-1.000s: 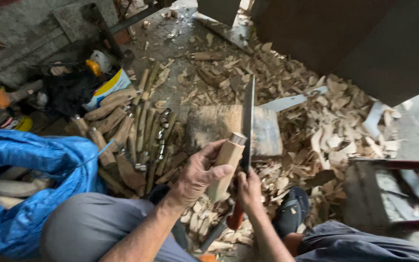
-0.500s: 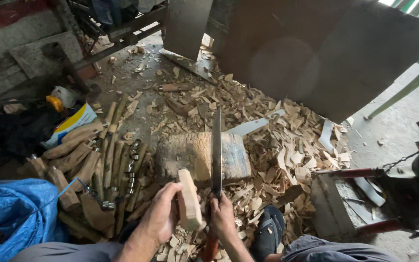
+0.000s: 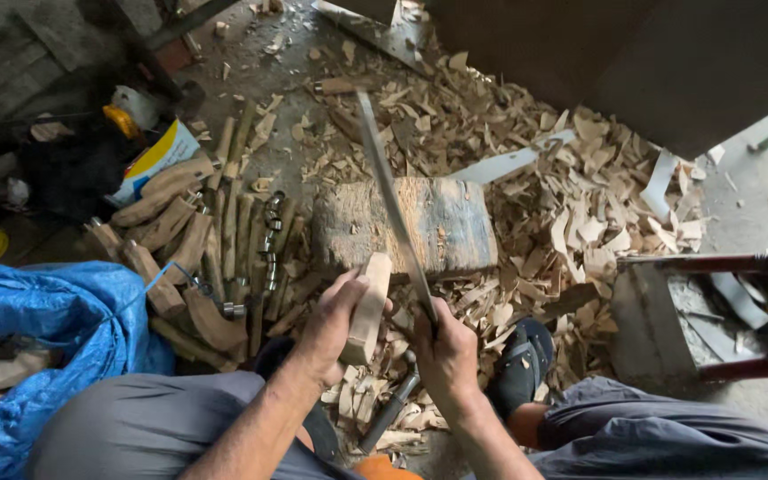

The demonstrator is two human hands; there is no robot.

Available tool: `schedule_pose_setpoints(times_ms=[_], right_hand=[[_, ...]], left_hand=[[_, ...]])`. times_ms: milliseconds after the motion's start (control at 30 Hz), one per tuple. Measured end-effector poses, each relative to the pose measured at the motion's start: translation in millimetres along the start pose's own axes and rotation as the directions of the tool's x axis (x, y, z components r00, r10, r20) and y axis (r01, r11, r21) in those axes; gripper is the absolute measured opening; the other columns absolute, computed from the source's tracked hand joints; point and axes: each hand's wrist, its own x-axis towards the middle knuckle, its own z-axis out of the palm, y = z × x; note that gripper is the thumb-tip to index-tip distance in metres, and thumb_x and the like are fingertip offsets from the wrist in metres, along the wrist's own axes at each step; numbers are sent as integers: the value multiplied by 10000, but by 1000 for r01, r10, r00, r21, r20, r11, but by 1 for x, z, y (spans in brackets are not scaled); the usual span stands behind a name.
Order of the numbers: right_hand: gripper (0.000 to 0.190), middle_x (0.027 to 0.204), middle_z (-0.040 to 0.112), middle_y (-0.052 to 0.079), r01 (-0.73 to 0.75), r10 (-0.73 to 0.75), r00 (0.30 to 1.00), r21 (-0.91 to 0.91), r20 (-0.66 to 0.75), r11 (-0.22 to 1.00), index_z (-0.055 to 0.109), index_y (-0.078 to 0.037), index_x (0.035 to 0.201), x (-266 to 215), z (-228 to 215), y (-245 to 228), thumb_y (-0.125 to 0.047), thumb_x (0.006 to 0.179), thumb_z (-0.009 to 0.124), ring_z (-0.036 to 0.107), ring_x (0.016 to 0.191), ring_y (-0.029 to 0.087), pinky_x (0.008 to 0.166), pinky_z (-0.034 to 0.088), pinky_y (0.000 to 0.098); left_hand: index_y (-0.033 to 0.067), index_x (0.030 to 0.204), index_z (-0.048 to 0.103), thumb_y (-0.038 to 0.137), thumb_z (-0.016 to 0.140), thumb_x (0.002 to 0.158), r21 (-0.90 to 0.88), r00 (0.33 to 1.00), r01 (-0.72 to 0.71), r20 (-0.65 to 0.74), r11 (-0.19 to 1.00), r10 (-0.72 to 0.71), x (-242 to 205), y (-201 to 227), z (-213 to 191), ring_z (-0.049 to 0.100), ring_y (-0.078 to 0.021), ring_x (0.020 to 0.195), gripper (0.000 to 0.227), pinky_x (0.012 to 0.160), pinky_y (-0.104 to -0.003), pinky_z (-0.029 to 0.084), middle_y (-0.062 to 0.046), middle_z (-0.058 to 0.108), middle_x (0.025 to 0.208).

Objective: The person carves a small cylindrical wooden piece using a knife, repeatedly shaving off thin layers of wood while rotating the piece. The person holds the wood in the left hand and the knife in the right hand, working over a wooden block on the floor.

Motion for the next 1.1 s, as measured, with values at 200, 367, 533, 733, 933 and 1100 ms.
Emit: schedule_pose_setpoints(times_ms=[200, 367, 533, 733, 933, 1100], right_hand=[[232, 776, 671, 118, 204, -204, 978, -1, -43, 979, 652, -30, 1169, -5, -16, -18, -4, 944, 602, 678, 633, 213, 584, 531, 317], [60, 741, 673, 158, -63, 109, 983, -295, 145, 953, 688, -50, 1065, 0, 6, -3, -74, 1012, 703, 649, 680, 307, 582, 481, 367], [191, 704, 644, 114, 72, -72, 997, 2, -1, 997, 676, -81, 1128, -13, -14, -13, -24, 959, 609, 646, 555, 204, 540, 512, 333], [142, 802, 655, 177, 5, 7, 998, -178, 67, 984, 664, -52, 1131, -6, 2, 16, -55, 991, 643, 615, 639, 272, 598, 478, 360], [83, 707, 589, 175, 10, -12, 999, -46, -35, 999, 631, -76, 1044, -22, -17, 14, -55, 980, 584, 569, 580, 311, 563, 469, 382], [129, 784, 610, 194, 61, -38, 989, -160, 145, 985, 649, -50, 1079, -11, -2, -1, -61, 951, 664, 535, 678, 374, 571, 480, 345]], left_hand=[[105, 1428, 508, 344, 496, 955, -1, 1000, 6, 15, 1000, -6, 3, -2, -1, 639, -137, 561, 530, 416, -307, 537, -64, 664, 845], [-92, 1295, 537, 314, 531, 1029, 29, 999, 6, -34, 1000, -5, 8, -9, -1, 658, -177, 582, 485, 453, -323, 570, -119, 653, 848], [109, 1389, 519, 315, 497, 997, 42, 998, -36, 56, 998, 34, 6, -2, -6, 653, -147, 572, 444, 462, -292, 568, -83, 660, 841], [-12, 1295, 493, 289, 516, 995, 17, 1000, 21, -16, 1000, -21, 16, -18, -14, 632, -204, 514, 425, 396, -337, 532, -125, 658, 821], [107, 1372, 520, 330, 528, 961, 104, 1000, 12, -24, 995, -9, 21, -21, -19, 626, -168, 523, 468, 417, -306, 521, -84, 661, 822], [-86, 1268, 561, 361, 577, 1007, 101, 998, 38, -46, 994, -33, 12, -26, -12, 649, -172, 557, 517, 444, -306, 540, -93, 660, 780]])
